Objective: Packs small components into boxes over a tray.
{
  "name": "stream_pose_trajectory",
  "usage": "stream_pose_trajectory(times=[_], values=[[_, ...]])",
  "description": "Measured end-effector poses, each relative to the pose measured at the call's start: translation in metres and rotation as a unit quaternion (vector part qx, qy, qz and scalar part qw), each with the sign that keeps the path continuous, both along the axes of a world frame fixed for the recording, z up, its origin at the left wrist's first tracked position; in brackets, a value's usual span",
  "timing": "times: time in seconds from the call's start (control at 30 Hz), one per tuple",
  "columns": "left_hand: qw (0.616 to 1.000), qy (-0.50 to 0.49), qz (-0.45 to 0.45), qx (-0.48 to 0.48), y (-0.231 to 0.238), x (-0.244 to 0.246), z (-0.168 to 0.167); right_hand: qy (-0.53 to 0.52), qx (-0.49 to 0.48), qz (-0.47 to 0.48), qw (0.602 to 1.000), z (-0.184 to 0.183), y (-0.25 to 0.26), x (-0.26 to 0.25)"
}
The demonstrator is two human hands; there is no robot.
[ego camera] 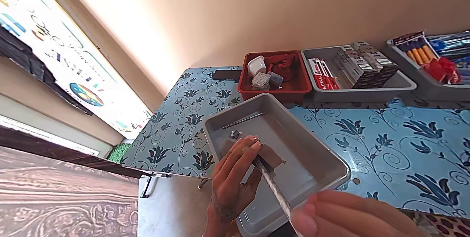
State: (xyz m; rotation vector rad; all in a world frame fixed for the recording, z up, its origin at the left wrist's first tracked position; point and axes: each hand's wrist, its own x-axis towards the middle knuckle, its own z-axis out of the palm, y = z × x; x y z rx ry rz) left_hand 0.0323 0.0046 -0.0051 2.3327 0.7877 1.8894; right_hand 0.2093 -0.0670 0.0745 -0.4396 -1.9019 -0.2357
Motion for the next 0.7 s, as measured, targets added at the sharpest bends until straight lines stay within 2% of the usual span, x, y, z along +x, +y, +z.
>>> stream_pose_trajectory(times=[0.07,0.17,0.27,0.37,0.43,0.5,0.57,0.63,0.7], values=[[1.0,-0.014,-0.005,0.007,-0.005,0.001,0.003,-0.007,0.031,-0.038,0.999,-0.008,0.016,-0.004],[1.0,-0.016,0.0,0.017,-0.011,0.0,0.008,0.012,0.015,-0.1,0.995,-0.025,0.032,-0.01],[1.0,-0.015,0.008,0.011,-0.011,-0.003,0.008,0.017,0.003,-0.085,0.996,-0.03,0.024,0.001],[1.0,-0.011,0.013,-0.004,-0.008,-0.004,0.007,0.024,-0.024,-0.073,0.997,-0.016,0.026,0.019],[1.0,-0.003,0.023,-0.007,-0.006,-0.005,0.007,0.024,-0.056,-0.086,0.994,-0.01,0.063,0.019],[0.999,0.003,0.033,-0.008,-0.005,-0.007,0.006,-0.047,-0.124,-0.111,0.985,-0.01,0.116,0.012],[1.0,0.004,0.027,-0.014,-0.003,-0.008,0.005,-0.206,-0.24,-0.118,0.941,-0.023,0.171,0.008],[1.0,0.001,0.02,-0.016,0.0,-0.009,0.004,-0.365,-0.289,-0.139,0.874,-0.042,0.218,-0.001],[1.0,0.005,0.019,-0.019,0.002,-0.009,0.003,-0.474,-0.337,-0.194,0.79,-0.058,0.244,-0.012]])
